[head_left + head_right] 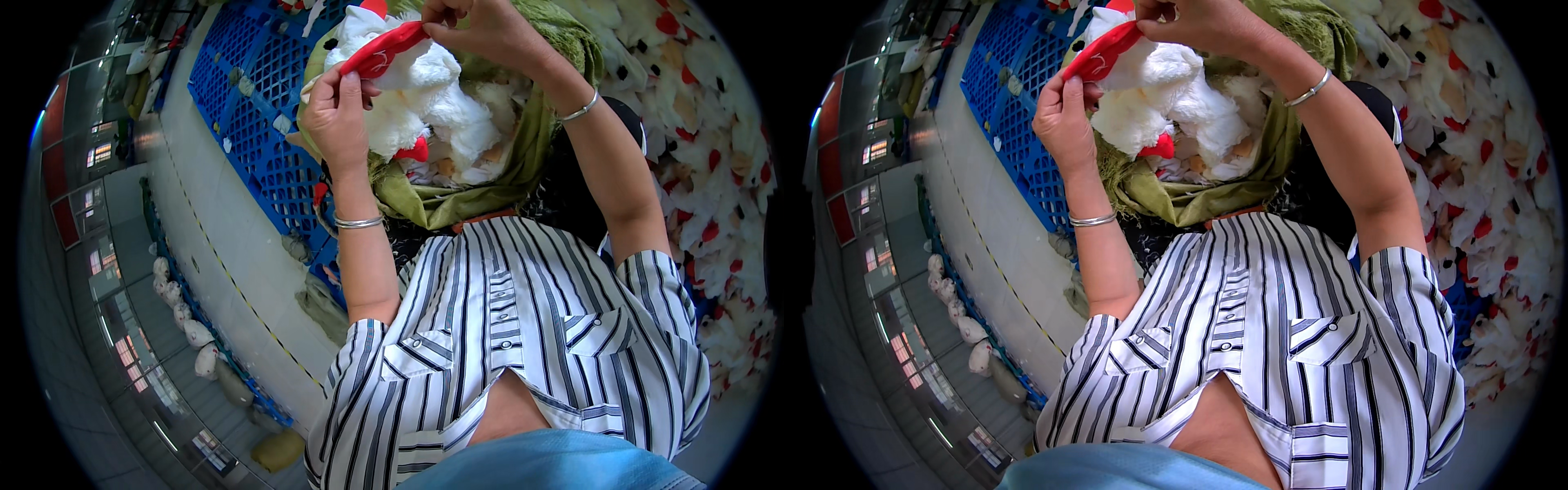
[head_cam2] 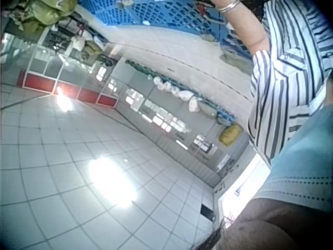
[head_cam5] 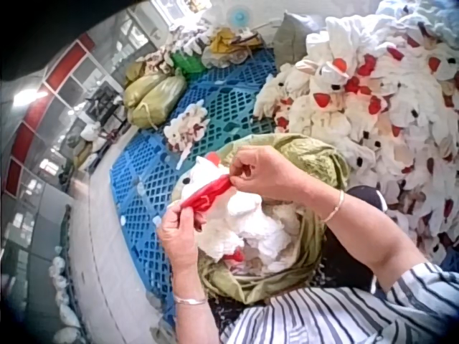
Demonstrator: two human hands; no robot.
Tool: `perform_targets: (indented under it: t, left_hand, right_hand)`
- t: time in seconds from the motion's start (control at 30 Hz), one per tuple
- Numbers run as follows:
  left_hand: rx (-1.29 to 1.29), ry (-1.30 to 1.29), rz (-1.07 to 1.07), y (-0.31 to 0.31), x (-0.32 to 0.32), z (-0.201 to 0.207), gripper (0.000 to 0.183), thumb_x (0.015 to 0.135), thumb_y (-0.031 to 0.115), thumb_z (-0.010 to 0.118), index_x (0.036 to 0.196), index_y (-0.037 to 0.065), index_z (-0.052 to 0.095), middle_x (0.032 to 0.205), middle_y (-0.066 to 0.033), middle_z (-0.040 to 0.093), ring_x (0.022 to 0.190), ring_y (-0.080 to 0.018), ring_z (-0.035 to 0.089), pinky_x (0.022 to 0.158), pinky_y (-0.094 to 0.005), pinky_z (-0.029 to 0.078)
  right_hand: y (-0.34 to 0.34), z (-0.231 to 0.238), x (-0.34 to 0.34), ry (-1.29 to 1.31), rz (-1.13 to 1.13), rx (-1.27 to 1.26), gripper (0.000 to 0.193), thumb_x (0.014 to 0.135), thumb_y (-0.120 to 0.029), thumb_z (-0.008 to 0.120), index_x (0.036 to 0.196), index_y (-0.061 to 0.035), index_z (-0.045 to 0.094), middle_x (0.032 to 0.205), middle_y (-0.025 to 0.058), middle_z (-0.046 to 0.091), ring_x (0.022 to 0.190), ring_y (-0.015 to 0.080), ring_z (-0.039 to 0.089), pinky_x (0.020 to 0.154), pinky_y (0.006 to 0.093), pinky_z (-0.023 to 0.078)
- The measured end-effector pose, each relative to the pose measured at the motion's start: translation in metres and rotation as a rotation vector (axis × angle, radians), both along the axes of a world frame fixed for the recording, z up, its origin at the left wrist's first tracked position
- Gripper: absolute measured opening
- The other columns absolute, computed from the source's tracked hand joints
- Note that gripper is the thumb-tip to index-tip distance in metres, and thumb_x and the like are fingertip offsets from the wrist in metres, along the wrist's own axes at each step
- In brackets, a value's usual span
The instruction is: The person assembles white stuffed animal toys by hand. They retrieve the plush bodies from a green sack and attach red fabric pieces to the heads, likely serving as beaks or noses. The person handles the items one at a time, manipulating the fabric into place before moving to the next unit.
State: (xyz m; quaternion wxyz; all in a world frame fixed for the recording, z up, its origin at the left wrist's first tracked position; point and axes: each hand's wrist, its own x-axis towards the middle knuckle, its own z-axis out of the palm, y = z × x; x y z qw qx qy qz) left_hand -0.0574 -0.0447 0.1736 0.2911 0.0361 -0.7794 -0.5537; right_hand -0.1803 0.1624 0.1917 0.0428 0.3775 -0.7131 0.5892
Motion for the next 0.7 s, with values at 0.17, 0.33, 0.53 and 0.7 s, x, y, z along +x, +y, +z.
perform_targets:
  t: [0.17,0.33,0.53,0.7]
  left_hand:
    - [0.265,0.003,-0.109,0.004,-0.003,0.001,0.021,0.104,0.017,0.048,0.111,-0.001,0.056,0.093,-0.0124,0.071,0.073,-0.0188,0.072,0.058,-0.0251,0.054]
    - [0.281,-0.033,-0.160,0.010,-0.005,0.001,0.023,0.105,0.019,0.046,0.113,-0.001,0.054,0.102,-0.0150,0.071,0.080,-0.0231,0.074,0.060,-0.0265,0.056]
    - [0.230,-0.066,-0.228,0.014,-0.006,0.000,0.022,0.105,0.020,0.047,0.112,0.000,0.054,0.102,-0.0133,0.071,0.085,-0.0210,0.073,0.064,-0.0253,0.055]
    - [0.203,-0.103,-0.278,0.014,-0.009,-0.002,0.020,0.105,0.019,0.048,0.109,0.001,0.056,0.097,-0.0103,0.071,0.083,-0.0182,0.073,0.065,-0.0237,0.054]
  right_hand:
    - [-0.008,-0.008,0.001,-0.043,-0.077,-0.162,0.010,0.082,-0.005,0.070,0.090,0.0007,0.067,0.077,0.0108,0.063,0.069,0.0183,0.061,0.062,0.0309,0.049]
    - [-0.009,-0.001,0.004,0.370,-0.048,-0.310,0.011,0.085,-0.002,0.067,0.096,-0.0014,0.067,0.082,0.0107,0.063,0.076,0.0244,0.063,0.068,0.0327,0.051]
    - [-0.017,-0.018,0.006,0.316,0.029,-0.176,0.008,0.084,-0.001,0.069,0.091,0.0008,0.067,0.079,0.0129,0.063,0.071,0.0255,0.062,0.066,0.0342,0.051]
    - [-0.022,-0.031,0.012,0.031,0.185,0.015,0.024,0.087,-0.007,0.072,0.110,-0.0009,0.067,0.080,0.0018,0.062,0.069,0.0080,0.055,0.064,0.0239,0.047]
